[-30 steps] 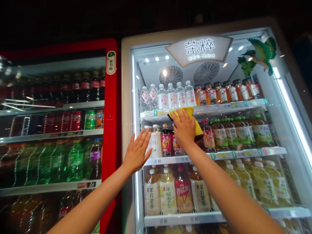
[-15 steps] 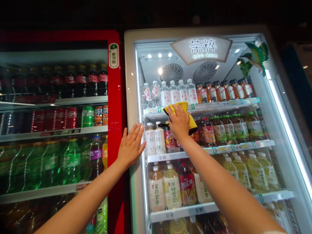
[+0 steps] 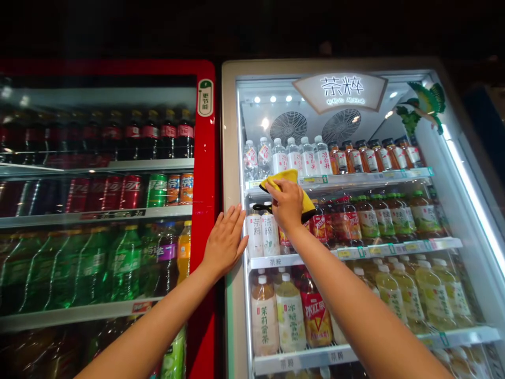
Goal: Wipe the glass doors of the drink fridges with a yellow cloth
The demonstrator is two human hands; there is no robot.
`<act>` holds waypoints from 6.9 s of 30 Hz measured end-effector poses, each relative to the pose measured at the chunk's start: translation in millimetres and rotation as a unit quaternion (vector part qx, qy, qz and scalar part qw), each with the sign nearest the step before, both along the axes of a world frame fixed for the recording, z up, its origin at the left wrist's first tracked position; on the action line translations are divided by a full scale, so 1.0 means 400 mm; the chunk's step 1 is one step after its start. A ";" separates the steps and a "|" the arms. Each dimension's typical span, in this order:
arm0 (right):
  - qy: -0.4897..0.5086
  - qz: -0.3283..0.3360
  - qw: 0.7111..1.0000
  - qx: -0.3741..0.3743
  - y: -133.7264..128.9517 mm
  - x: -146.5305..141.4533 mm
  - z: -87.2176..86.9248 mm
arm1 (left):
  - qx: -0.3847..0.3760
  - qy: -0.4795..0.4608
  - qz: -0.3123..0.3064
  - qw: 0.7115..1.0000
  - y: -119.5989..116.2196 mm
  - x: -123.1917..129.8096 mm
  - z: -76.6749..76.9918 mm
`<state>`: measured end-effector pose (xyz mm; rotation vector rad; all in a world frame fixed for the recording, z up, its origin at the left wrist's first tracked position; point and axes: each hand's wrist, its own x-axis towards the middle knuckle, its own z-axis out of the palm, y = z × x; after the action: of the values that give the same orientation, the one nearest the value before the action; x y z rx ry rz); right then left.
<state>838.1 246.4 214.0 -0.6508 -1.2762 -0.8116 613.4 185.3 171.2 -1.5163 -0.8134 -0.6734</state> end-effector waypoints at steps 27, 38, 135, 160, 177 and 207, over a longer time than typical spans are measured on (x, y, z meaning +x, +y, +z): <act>-0.155 0.012 0.988 -0.007 -0.065 -0.095 -0.003 | -0.041 -0.043 0.065 0.996 -0.084 -0.060 -0.064; -0.260 0.012 0.965 -0.032 -0.091 -0.140 -0.075 | -0.055 -0.061 0.067 0.994 -0.106 -0.055 -0.122; 0.068 -0.106 0.987 -0.103 0.020 0.345 -0.323 | -0.100 -0.011 -0.087 0.991 0.077 0.362 -0.142; 0.006 -0.084 0.991 -0.107 0.068 0.557 -0.320 | -0.099 -0.026 -0.066 0.993 0.120 0.574 -0.179; 0.078 -0.087 0.988 -0.099 0.111 0.693 -0.356 | -0.070 -0.010 -0.102 0.992 0.188 0.759 -0.154; 0.116 0.019 0.991 0.066 0.161 0.787 -0.414 | -0.033 -0.007 -0.120 0.992 0.211 0.776 -0.172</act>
<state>1152.9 311.0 48.4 -0.5952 -1.0127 -0.7587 924.0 269.7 102.5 -1.6879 -0.6756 -0.8411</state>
